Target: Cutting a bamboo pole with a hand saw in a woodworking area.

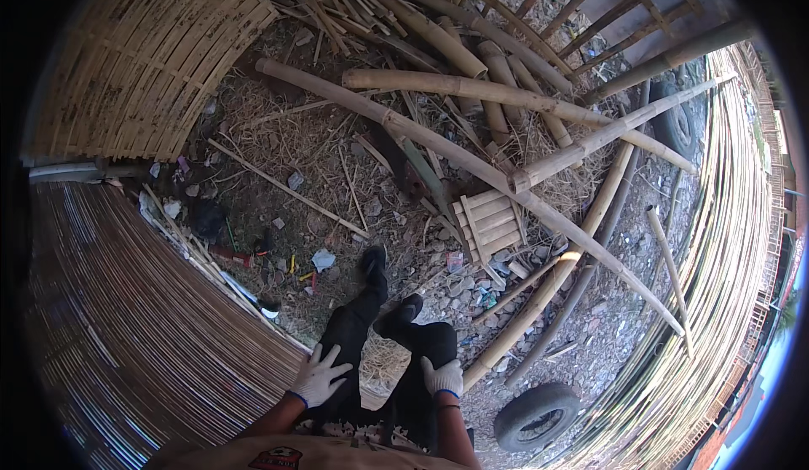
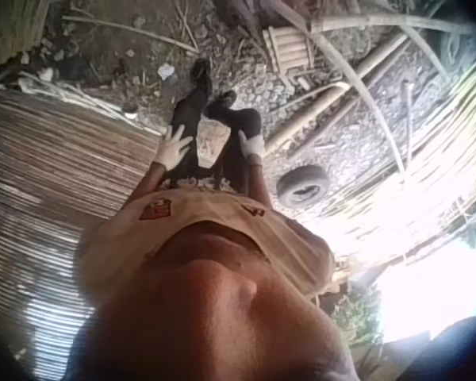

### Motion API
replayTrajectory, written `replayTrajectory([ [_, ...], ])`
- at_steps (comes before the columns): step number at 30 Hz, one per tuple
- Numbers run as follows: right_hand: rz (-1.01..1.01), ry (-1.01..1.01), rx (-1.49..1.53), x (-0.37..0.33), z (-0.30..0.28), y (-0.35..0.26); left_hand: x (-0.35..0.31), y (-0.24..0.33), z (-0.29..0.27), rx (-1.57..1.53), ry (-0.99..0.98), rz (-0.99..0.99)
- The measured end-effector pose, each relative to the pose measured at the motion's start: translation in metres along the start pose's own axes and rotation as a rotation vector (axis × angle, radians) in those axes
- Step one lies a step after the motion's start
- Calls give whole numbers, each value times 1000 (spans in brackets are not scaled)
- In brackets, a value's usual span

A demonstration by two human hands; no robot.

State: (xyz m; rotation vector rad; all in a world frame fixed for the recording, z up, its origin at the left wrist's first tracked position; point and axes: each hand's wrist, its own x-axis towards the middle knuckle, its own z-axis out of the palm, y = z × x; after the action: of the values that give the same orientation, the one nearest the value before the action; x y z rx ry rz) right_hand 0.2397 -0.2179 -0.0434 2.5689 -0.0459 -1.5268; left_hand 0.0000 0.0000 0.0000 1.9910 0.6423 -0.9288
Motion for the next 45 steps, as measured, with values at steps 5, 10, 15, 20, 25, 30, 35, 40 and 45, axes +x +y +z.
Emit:
replayTrajectory([
  [5,-253,387,148,176,-32,-79,197,-51,-89,268,384,21],
  [10,-415,574,68,333,-63,-142,355,-96,-125,104,213,-322],
  [15,-704,883,-81,444,-76,-199,431,-110,-168,-168,202,-157],
  [20,-622,768,-268,447,-76,-231,435,-90,-192,-169,375,-1],
  [25,-622,857,-291,475,-86,-231,490,-48,-190,-126,450,294],
  [30,-696,618,186,462,-101,-222,586,13,-136,-243,242,181],
  [35,-636,219,1727,510,-174,-181,637,79,-18,-697,274,61],
  [40,-1008,685,928,566,-226,-154,662,71,29,-456,592,174],
  [45,-749,81,1884,529,-227,-234,700,14,9,-696,510,234],
])
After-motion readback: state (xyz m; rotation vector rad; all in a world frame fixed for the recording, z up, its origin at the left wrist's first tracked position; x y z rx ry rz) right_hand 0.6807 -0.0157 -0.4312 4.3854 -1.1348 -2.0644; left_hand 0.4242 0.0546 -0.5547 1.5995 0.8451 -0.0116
